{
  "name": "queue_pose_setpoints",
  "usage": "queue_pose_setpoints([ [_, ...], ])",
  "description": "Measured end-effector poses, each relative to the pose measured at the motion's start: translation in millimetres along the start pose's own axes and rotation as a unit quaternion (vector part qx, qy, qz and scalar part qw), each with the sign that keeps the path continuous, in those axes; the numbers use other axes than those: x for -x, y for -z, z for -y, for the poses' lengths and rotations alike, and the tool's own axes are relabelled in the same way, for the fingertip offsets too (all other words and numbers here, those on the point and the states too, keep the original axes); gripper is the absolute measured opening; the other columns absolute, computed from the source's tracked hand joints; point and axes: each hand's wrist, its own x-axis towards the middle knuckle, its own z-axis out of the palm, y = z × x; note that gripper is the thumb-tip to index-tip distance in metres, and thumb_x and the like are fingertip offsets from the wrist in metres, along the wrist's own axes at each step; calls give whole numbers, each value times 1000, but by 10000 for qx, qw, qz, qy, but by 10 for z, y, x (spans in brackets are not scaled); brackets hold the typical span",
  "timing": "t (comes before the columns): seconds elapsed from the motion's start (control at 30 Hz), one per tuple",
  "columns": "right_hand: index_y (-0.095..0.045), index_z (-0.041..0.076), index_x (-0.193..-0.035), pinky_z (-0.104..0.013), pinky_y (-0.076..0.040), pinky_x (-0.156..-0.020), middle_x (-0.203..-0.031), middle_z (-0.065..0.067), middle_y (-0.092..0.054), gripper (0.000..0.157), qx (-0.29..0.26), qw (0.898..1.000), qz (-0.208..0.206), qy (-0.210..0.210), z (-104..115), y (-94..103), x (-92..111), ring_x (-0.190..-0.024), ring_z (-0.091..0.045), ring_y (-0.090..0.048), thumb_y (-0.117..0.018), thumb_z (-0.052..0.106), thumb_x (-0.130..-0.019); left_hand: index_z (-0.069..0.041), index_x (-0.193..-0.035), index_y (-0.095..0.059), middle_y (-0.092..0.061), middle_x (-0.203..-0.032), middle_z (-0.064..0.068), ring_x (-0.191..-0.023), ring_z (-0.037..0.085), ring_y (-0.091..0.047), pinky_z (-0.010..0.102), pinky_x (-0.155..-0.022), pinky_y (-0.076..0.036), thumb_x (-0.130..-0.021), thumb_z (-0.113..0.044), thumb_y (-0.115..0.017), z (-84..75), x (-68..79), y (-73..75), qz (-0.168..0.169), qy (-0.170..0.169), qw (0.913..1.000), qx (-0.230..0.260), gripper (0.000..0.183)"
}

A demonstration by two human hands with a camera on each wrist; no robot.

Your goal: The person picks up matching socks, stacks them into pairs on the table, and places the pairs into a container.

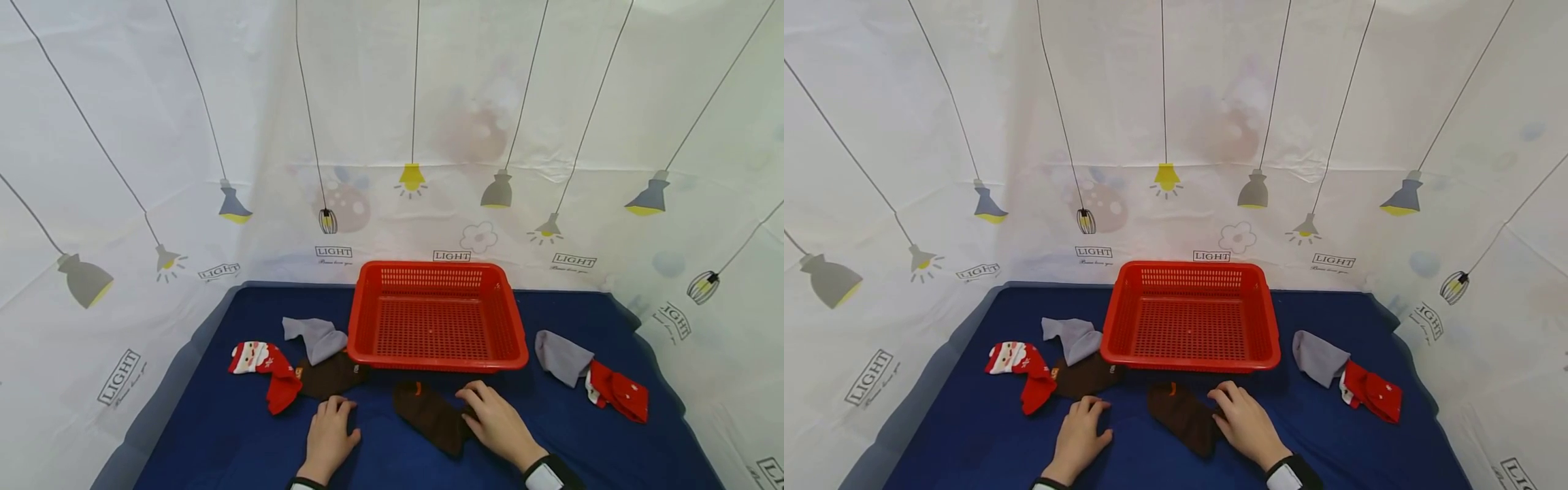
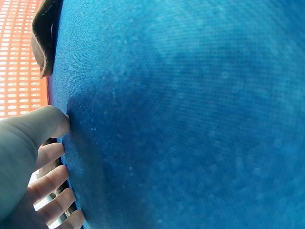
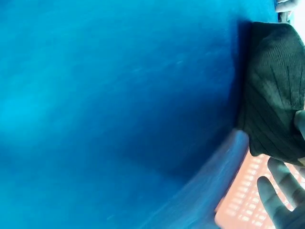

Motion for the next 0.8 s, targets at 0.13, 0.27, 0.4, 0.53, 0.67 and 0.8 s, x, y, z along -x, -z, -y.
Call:
queue_pose_setpoints([
  [0.13,-68,10,-114,-37,-55,-74,-111,-3,-60,48,74,9997,186,-163,-54,66,140,-90,-17,-63,-90,3,-72,-9,-110,-72,-57,-112,10,-109,36,-55,53,-88,-47,-76,-18,-88,-2,-6,-5,76,21,10000,-3,40],
  [0.27,-68,10,-114,-38,-55,-75,-111,-3,-59,47,82,9992,361,-173,-110,112,253,-91,-18,-63,-89,2,-72,-9,-110,-72,-57,-112,9,-108,36,-55,53,-87,-48,-75,-18,-89,11,-6,-19,27,-11,10000,-25,40],
  [0.4,-67,11,-113,-39,-55,-74,-112,-4,-58,45,81,9983,560,-165,-170,129,310,-90,-19,-62,-86,-2,-74,-9,-110,-72,-57,-111,9,-108,36,-55,53,-86,-48,-75,-18,-89,22,-6,-23,-27,-34,10000,-31,40],
  [0.53,-67,12,-110,-39,-55,-73,-111,-4,-58,42,176,9980,593,-143,-244,129,316,-88,-19,-61,-84,-4,-75,-9,-110,-72,-57,-111,9,-108,36,-55,54,-88,-48,-75,-18,-88,17,-13,-19,40,25,10000,1,40],
  [0.67,-68,12,-108,-39,-55,-73,-112,-7,-59,42,319,9984,464,-90,-304,127,308,-88,-20,-61,-84,-5,-74,-9,-110,-72,-57,-111,9,-108,36,-55,54,-88,-47,-75,-17,-88,18,-5,-32,18,52,10000,33,40],
  [0.8,-68,11,-107,-41,-55,-72,-114,-10,-60,43,420,9983,405,-69,-331,127,325,-88,-23,-62,-86,-5,-72,-9,-109,-72,-57,-111,9,-107,36,-55,54,-87,-47,-74,-17,-88,18,9,-46,-75,13,10000,56,39],
])
